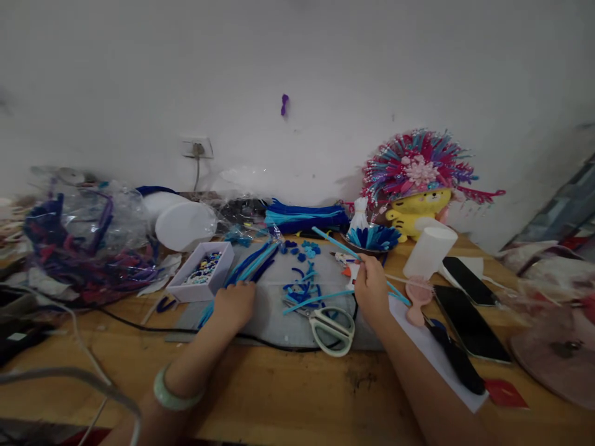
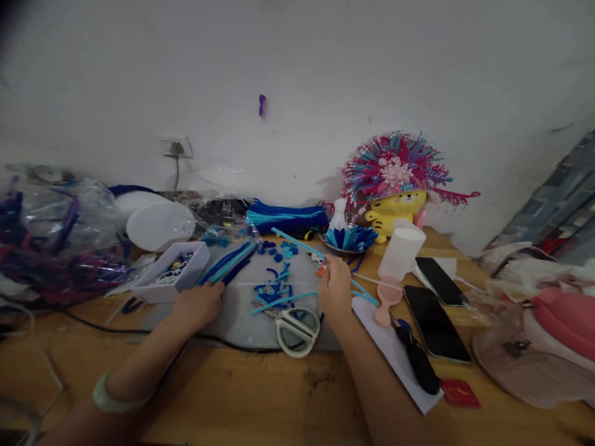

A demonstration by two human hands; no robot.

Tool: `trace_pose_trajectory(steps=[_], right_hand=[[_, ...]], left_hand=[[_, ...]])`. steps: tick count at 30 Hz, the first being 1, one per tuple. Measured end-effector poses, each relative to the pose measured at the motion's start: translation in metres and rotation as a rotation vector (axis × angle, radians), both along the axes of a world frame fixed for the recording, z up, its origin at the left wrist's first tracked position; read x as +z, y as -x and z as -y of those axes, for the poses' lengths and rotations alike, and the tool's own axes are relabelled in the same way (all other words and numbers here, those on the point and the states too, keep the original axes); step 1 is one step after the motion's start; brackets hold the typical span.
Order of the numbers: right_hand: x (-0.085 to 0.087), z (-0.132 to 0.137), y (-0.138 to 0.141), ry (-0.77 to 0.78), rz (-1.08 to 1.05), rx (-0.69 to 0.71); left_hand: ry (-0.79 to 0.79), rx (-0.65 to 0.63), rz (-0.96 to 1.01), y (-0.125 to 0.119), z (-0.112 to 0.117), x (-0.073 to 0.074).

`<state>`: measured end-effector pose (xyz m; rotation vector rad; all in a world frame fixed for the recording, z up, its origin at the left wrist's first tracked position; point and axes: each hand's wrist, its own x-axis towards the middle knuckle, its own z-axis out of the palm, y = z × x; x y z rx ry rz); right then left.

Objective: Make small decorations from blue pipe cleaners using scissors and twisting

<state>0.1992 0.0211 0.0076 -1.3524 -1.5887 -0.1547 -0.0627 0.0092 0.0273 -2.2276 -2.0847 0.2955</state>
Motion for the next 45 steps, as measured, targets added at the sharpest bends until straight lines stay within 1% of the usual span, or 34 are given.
trace_pose_trajectory(steps=[2,3,5,7,9,11,13,15,18,22,27,29,31,33,36,39,45], right_hand=[[0.0,-0.001,0.001,0.033,0.041,-0.003],[0.0,-0.001,0.002,0.046,0.061,-0.001],[0.0,-0.001,0.004,0.06,0.072,0.009],[-0.001,0.0,0.005,0.066,0.034,0.023],[-0.002,0.001,0.006,0.074,-0.026,0.037],[-0.003,0.001,0.006,0.079,-0.07,0.047],[-0.004,0.001,0.005,0.074,-0.091,0.044],[-0.004,0.001,0.003,0.071,-0.1,0.03],[-0.003,0.001,0.001,0.07,-0.106,0.02],[-0.001,0.0,0.0,0.046,-0.114,0.016],[-0.001,0.001,-0.003,0.024,-0.118,-0.001],[0.0,0.001,-0.005,0.019,-0.106,-0.02],[0.0,0.001,-0.008,0.008,-0.09,-0.047],[0.001,0.0,-0.012,-0.007,-0.077,-0.076],[0.002,-0.002,-0.016,-0.028,-0.076,-0.113],[0.004,-0.002,-0.018,-0.04,-0.097,-0.139],[0.01,-0.001,-0.024,-0.064,-0.183,-0.191]], left_hand=[[0.006,0.064,-0.008,0.006,-0.007,0.005],[-0.005,0.076,-0.008,0.006,-0.009,0.008],[-0.056,0.057,0.007,0.0,-0.012,0.014],[-0.137,-0.086,0.06,-0.016,-0.012,0.018],[-0.103,-0.326,0.184,-0.037,-0.009,0.017],[-0.028,-0.49,0.265,-0.056,-0.005,0.012],[0.029,-0.511,0.261,-0.069,-0.002,0.004],[0.066,-0.537,0.265,-0.073,-0.001,-0.004],[0.085,-0.535,0.248,-0.069,-0.003,-0.009],[0.037,-0.493,0.229,-0.062,-0.004,-0.009],[0.028,-0.52,0.189,-0.062,-0.008,-0.014],[0.01,-0.516,0.157,-0.062,-0.009,-0.013],[-0.009,-0.508,0.146,-0.058,-0.009,-0.008],[-0.015,-0.485,0.152,-0.051,-0.008,0.0],[0.008,-0.408,0.136,-0.036,-0.007,0.015],[0.002,-0.366,0.118,-0.018,-0.008,0.027],[-0.011,-0.237,0.109,0.011,-0.012,0.04]])
